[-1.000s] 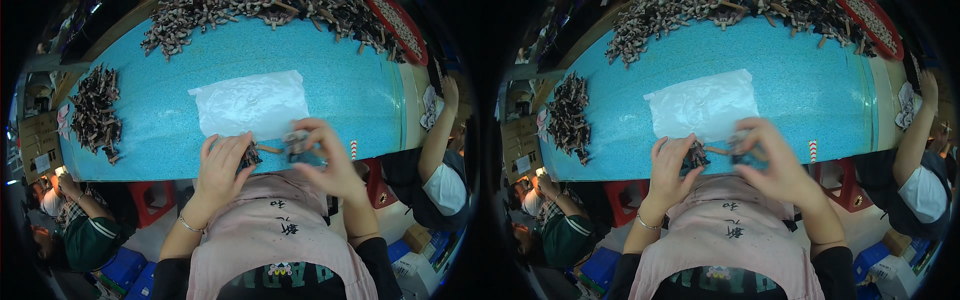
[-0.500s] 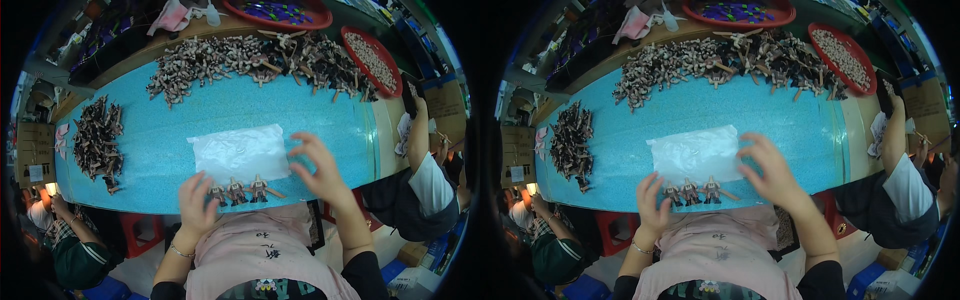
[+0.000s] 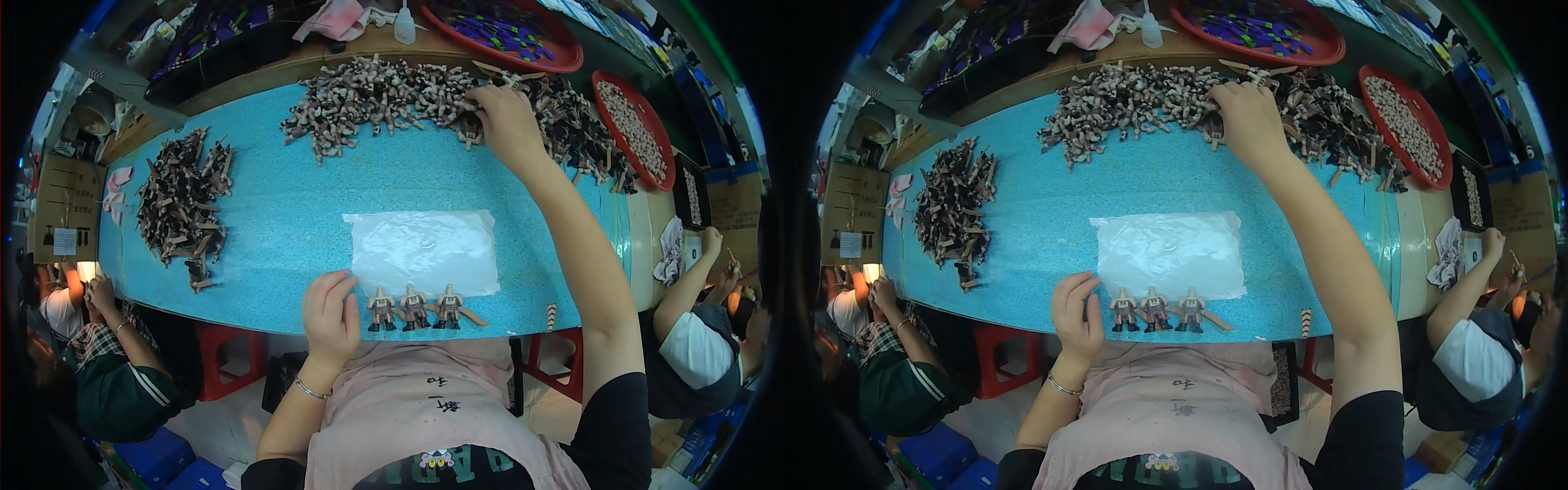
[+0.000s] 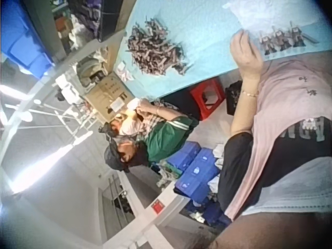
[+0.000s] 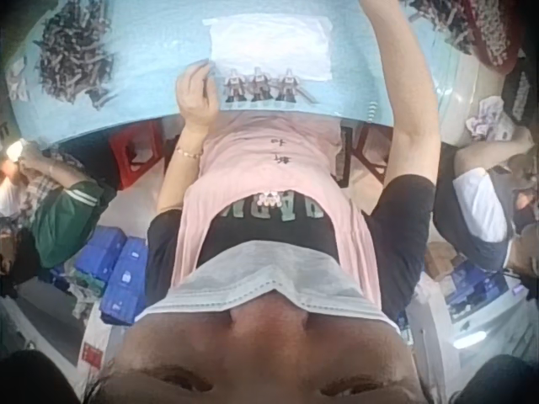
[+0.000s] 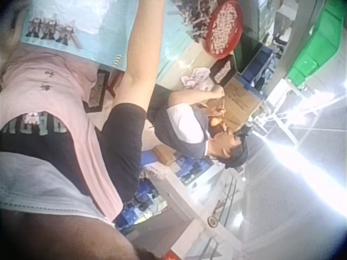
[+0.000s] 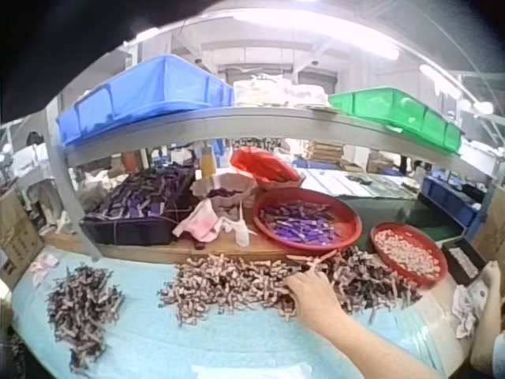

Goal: The person assembles toy figurines by joining parts together by hand, arranges them in a row on the table, and applies liquid adhesive to the figurines using a squeeze bottle.

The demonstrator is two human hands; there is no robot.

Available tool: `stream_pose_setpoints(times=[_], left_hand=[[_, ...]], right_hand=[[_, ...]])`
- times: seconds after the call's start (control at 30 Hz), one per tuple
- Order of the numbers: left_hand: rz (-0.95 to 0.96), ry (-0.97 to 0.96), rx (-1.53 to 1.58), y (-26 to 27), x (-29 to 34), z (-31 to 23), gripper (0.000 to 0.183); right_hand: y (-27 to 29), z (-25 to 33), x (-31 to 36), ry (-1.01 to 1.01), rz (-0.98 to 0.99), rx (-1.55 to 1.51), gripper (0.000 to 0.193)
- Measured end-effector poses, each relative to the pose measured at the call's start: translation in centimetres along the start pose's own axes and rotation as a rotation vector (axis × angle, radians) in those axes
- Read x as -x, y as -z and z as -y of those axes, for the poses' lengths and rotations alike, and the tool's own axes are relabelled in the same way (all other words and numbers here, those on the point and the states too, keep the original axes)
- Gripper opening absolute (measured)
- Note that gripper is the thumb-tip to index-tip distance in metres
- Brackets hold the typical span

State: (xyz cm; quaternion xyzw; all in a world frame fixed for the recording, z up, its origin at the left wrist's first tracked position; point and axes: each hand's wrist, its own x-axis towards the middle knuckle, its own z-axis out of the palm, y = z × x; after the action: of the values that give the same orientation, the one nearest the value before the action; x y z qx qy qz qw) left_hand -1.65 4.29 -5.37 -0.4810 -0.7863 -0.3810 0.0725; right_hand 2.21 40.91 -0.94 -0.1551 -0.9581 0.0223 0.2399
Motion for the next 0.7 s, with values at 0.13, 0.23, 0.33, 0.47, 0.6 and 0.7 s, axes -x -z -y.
stream_pose_setpoints(times=[0.13,0.23,0.33,0.47,0.6,0.7], left_hand=[[0.02,-0.012,0.015,0.3,0.2,0.3,0.021],[-0.008,-0.023,-0.005,0.3,0.3,0.2,0.022],[-0.003,-0.035,-0.014,0.0,0.0,0.0,0.021],[0.01,-0.033,-0.021,0.1,-0.1,0.0,0.02],[0.019,-0.023,-0.019,0.0,0.0,0.0,0.019],[0.012,-0.02,-0.022,0.0,0.1,-0.1,0.019]], right_hand=[[3.9,1.9,2.6,-0.144,-0.148,-0.435,0.024],[7.0,4.4,8.6,-0.423,-0.216,-0.844,0.02],[8.7,5.7,15.6,-0.694,0.158,-0.996,0.023],[9.8,9.2,18.8,-0.749,0.435,-1.038,0.021],[8.9,11.0,19.8,-0.804,0.417,-0.996,0.018],[7.8,11.2,20.5,-0.788,0.399,-0.911,0.02]])
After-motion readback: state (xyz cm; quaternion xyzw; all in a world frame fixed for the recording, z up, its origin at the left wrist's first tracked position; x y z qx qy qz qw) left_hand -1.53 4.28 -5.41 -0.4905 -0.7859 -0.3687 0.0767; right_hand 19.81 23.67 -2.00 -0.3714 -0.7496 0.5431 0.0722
